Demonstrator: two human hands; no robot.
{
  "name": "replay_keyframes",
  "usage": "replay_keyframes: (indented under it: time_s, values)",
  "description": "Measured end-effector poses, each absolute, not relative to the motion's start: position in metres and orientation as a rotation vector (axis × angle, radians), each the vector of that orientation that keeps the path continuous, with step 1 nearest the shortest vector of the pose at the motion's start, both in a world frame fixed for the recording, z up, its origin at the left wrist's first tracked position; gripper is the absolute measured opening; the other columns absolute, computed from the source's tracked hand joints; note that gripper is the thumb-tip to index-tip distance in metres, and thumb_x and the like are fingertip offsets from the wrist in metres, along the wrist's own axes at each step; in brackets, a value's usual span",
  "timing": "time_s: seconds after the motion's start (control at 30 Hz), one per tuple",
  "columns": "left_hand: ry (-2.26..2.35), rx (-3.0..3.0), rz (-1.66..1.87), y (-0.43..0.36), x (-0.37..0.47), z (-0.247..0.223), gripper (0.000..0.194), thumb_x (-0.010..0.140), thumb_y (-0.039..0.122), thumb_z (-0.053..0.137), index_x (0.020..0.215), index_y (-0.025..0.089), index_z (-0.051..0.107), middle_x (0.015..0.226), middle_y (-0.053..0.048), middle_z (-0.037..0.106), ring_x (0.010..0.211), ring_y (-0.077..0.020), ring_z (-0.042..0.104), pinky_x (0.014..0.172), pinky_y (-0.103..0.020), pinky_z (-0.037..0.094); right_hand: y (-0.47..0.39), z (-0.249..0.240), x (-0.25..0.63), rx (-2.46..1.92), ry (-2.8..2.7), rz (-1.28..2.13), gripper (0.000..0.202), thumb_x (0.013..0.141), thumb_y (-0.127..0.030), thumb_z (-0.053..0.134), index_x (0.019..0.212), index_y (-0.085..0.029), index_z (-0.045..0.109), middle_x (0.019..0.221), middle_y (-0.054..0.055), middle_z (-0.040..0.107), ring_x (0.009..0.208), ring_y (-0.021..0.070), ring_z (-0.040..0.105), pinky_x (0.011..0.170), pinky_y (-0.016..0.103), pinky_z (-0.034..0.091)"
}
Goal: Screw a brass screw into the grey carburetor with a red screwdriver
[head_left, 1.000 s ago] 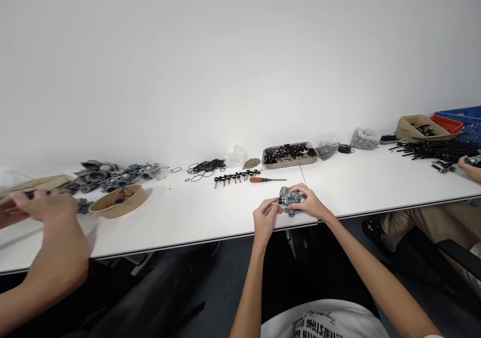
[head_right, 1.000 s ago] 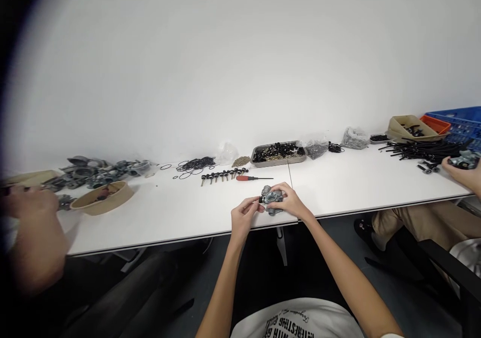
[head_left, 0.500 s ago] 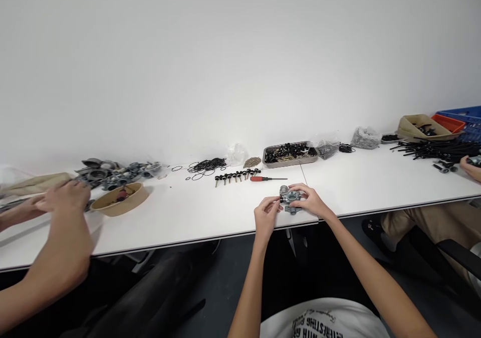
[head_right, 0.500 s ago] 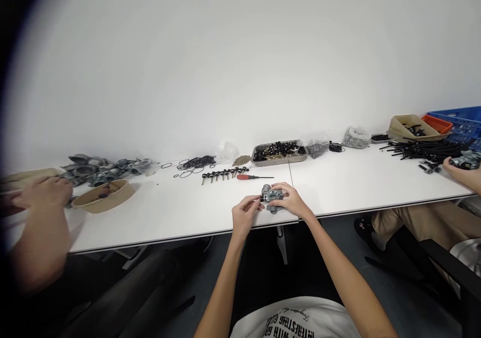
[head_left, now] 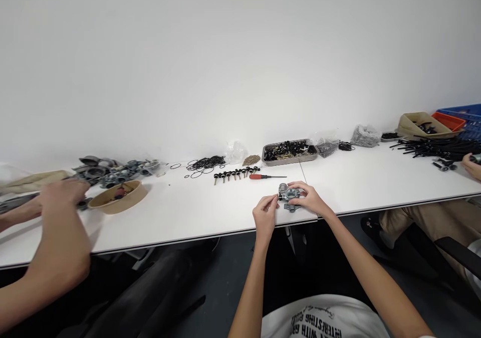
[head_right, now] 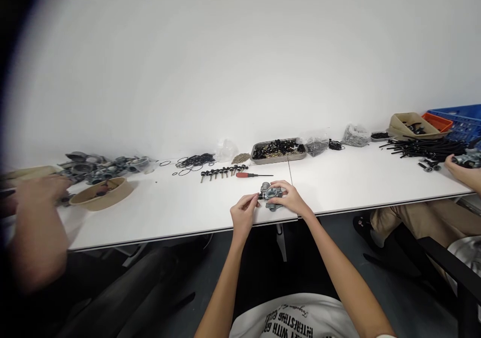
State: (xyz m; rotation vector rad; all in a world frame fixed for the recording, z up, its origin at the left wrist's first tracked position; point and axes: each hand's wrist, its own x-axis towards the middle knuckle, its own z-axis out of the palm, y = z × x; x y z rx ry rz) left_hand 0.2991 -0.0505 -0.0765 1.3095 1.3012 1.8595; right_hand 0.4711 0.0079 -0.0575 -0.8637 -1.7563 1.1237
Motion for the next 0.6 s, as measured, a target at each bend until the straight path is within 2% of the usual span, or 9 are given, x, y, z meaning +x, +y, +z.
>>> replay_keyframes:
  time_s: [0.13,0.33,0.47,0.6]
  values:
    - [1.296,1.265,1.872,-0.048,0.302,-0.076,0.031,0.076,0.049,0.072,0.081,0.019,0.078,0.076,-0.006,0.069,0.060,-0.0155,0.060,0.058,-0.031,0.052,0.009,-0.055,0.470,-0.852,-1.759,1.113,0.042,0.066,-0.039,0.084,0.103,-0.023,0.074,0.135,0.011,0.062,0.128,0.0290,0.056,0.102,0.044,0.046]
    - [1.283,1.093,1.861,-0.035,0.302,-0.072,0.029,0.071,0.044,0.077,0.078,0.016,0.077,0.068,-0.005,0.068,0.059,-0.0160,0.062,0.062,-0.032,0.054,0.023,-0.047,0.466,-0.870,-1.822,1.113,0.042,0.068,-0.034,0.083,0.106,-0.021,0.072,0.136,0.011,0.061,0.123,0.0271,0.058,0.098,0.040,0.049]
    - [1.256,1.132,1.799,-0.035,0.295,-0.069,0.030,0.070,0.045,0.078,0.079,0.015,0.078,0.080,-0.007,0.071,0.058,-0.0147,0.062,0.060,-0.032,0.055,0.033,-0.038,0.469,-0.828,-1.947,1.157,0.039,0.070,-0.034,0.083,0.105,-0.022,0.071,0.131,0.009,0.063,0.119,0.0261,0.061,0.096,0.039,0.051]
    - [1.269,1.216,1.618,-0.033,0.268,-0.056,0.034,0.073,0.045,0.076,0.090,0.015,0.078,0.086,-0.009,0.073,0.059,-0.0156,0.064,0.058,-0.032,0.055,0.052,-0.010,0.485,-0.831,-2.251,1.147,0.054,0.067,-0.037,0.086,0.117,-0.026,0.070,0.132,0.007,0.064,0.121,0.0284,0.061,0.100,0.043,0.052]
